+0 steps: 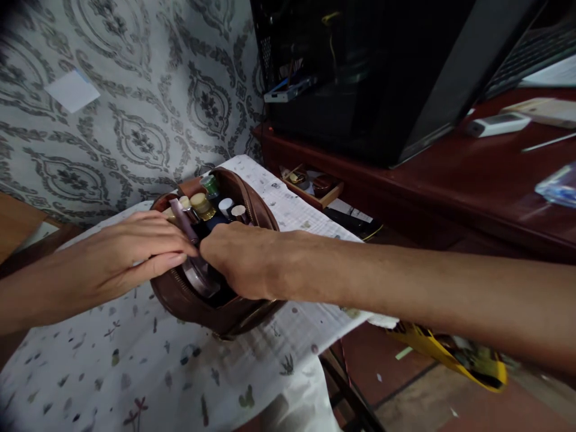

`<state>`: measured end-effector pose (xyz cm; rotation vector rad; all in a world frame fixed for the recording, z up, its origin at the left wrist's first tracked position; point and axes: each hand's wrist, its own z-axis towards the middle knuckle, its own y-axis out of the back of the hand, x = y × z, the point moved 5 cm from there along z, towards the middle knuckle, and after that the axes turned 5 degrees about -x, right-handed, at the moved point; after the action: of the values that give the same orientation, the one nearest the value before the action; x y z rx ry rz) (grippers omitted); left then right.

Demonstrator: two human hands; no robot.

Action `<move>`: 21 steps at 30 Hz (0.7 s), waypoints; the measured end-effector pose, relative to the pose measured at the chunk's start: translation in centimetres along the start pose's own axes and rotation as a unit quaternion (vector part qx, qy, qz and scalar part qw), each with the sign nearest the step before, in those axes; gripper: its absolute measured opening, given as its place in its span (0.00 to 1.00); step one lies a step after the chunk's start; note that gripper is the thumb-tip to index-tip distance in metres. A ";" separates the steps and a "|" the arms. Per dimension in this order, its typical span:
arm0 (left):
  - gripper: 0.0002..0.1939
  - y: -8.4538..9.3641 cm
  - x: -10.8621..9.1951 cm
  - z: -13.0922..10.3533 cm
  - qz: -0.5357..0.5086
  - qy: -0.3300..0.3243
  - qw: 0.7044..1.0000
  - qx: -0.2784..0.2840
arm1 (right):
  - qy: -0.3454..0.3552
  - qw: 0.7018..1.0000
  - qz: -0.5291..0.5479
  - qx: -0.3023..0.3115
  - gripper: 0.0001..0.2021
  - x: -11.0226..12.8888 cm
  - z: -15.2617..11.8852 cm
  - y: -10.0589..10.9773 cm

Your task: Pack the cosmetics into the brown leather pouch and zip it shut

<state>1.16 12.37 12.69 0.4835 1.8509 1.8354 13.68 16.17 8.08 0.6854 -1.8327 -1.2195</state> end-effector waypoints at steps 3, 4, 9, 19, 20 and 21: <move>0.24 -0.9 -0.1 -0.3 0.001 -0.006 1.000 0.022 | -0.024 1.000 0.002 0.018 0.08 -0.2 0.0 0.2; 0.25 -1.1 0.0 -0.3 0.001 -0.006 1.000 0.022 | -0.027 0.999 0.003 0.023 0.08 -0.3 0.1 0.3; 0.24 -1.4 0.4 -0.2 0.001 -0.015 1.000 0.004 | 0.012 0.999 -0.024 0.029 0.09 -0.4 0.5 0.3; 0.23 -2.0 0.5 -0.3 -0.007 -0.012 0.999 -0.035 | 0.010 0.997 -0.059 0.053 0.11 -0.6 0.4 0.5; 0.23 -2.0 0.5 -0.3 -0.006 -0.010 0.999 -0.037 | 0.013 0.996 -0.066 0.055 0.09 -0.6 0.4 0.6; 0.24 -2.0 0.5 -0.3 -0.005 -0.009 0.999 -0.037 | 0.021 0.996 -0.069 0.055 0.08 -0.5 0.5 0.7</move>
<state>0.74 12.34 10.63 0.4615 1.7628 1.8799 13.52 17.06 8.42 0.9060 -1.8538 -1.1900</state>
